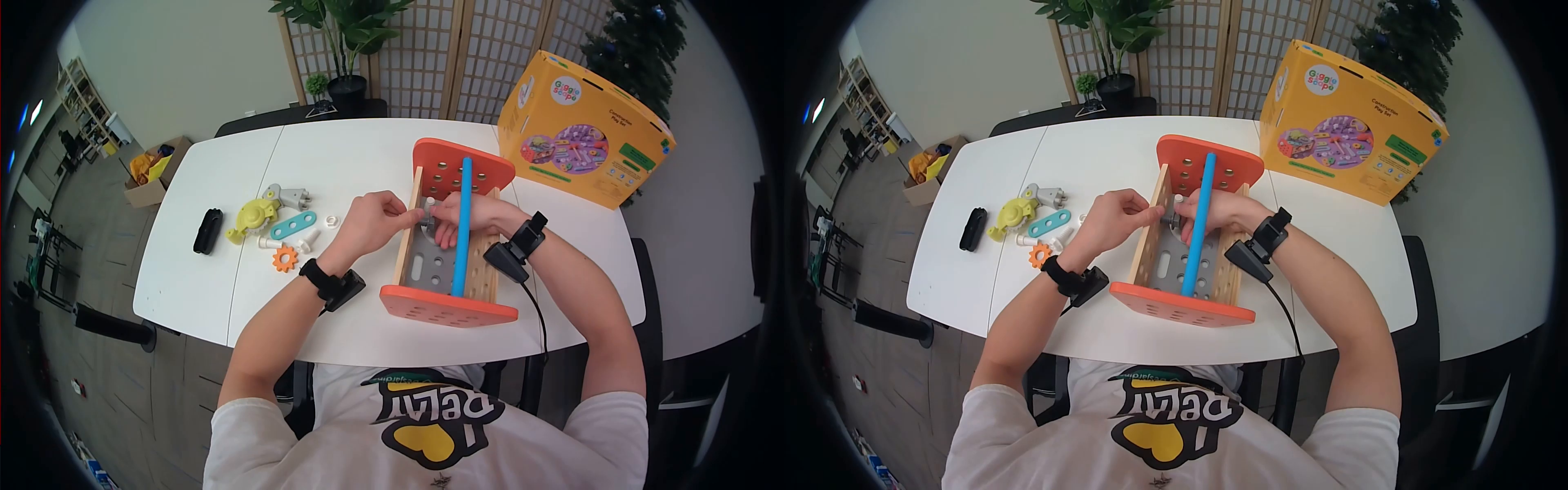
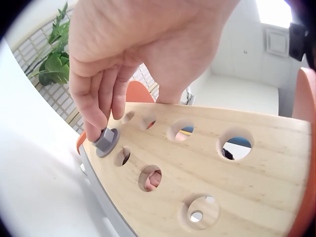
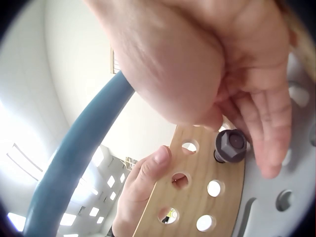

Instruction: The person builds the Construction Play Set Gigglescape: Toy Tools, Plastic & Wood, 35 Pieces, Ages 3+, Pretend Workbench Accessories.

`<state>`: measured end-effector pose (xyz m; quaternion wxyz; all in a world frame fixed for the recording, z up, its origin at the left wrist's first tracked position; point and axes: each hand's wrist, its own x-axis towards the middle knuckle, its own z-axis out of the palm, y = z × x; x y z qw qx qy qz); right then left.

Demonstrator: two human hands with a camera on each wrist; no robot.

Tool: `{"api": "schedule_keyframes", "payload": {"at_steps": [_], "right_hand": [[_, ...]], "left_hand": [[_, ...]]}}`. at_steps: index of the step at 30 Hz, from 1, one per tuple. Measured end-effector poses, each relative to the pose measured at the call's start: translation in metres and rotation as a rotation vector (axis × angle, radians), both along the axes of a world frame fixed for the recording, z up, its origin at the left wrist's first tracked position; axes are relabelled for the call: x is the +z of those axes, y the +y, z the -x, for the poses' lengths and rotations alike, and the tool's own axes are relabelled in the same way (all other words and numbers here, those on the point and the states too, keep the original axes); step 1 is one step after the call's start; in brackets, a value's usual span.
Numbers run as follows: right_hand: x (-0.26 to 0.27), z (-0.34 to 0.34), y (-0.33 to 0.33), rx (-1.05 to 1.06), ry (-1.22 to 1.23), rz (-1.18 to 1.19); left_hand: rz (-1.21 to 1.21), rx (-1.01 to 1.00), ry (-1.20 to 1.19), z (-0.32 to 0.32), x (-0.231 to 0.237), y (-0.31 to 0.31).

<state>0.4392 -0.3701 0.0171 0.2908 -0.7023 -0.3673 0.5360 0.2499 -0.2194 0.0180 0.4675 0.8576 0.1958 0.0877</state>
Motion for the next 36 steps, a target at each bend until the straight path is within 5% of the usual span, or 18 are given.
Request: {"api": "schedule_keyframes", "payload": {"at_steps": [4, 10, 19, 28, 36], "right_hand": [[0.013, 0.015, -0.002, -0.149, -0.036, -0.013], [-0.008, -0.002, -0.004, 0.051, -0.067, -0.115], [0.015, 0.016, 0.000, -0.179, -0.099, -0.003], [0.000, 0.001, -0.001, 0.060, -0.210, -0.081], [0.005, 0.007, 0.002, -0.143, -0.087, 0.024]], "left_hand": [[-0.004, 0.002, -0.018, 0.000, -0.003, 0.001], [-0.007, 0.009, -0.012, 0.001, -0.001, -0.001], [-0.020, 0.004, -0.016, 0.000, -0.003, 0.000], [-0.002, 0.009, -0.074, 0.000, -0.009, 0.002], [0.000, 0.014, -0.063, 0.001, -0.008, 0.000]]}}
